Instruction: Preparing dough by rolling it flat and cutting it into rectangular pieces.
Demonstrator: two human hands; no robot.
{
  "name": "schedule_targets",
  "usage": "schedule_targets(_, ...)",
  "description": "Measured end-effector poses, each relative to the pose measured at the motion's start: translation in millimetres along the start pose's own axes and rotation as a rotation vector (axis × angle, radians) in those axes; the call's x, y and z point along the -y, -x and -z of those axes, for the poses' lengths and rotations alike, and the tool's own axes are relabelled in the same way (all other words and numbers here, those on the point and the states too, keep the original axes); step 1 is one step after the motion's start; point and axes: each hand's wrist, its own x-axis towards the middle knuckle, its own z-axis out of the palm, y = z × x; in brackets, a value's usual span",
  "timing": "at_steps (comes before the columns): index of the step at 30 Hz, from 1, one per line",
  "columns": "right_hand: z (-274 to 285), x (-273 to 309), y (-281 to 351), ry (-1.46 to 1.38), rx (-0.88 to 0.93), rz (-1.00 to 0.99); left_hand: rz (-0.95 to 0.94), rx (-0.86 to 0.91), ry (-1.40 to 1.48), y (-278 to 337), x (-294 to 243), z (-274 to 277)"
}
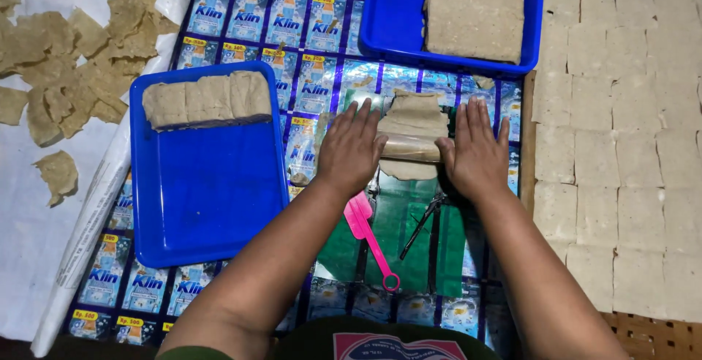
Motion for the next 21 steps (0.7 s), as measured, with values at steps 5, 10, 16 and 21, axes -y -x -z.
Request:
schedule_targets(5,2,-12,-50,-0.037,0.055,-0.043,0.027,0.003,-0.042,-44,6,8)
schedule_targets(10,11,-8,-61,-0.072,0.067,-0.058,0.058,0.002,-0.047,-56,6,15)
schedule_targets(16,18,11,-18,-0.004,0.104,-0.038,0.053,0.088,-0.002,-16,-4,22)
schedule_targets(21,8,14,27,0.078,-0.07,0.107,-0.123,-0.246,-0.058,29,4,-13)
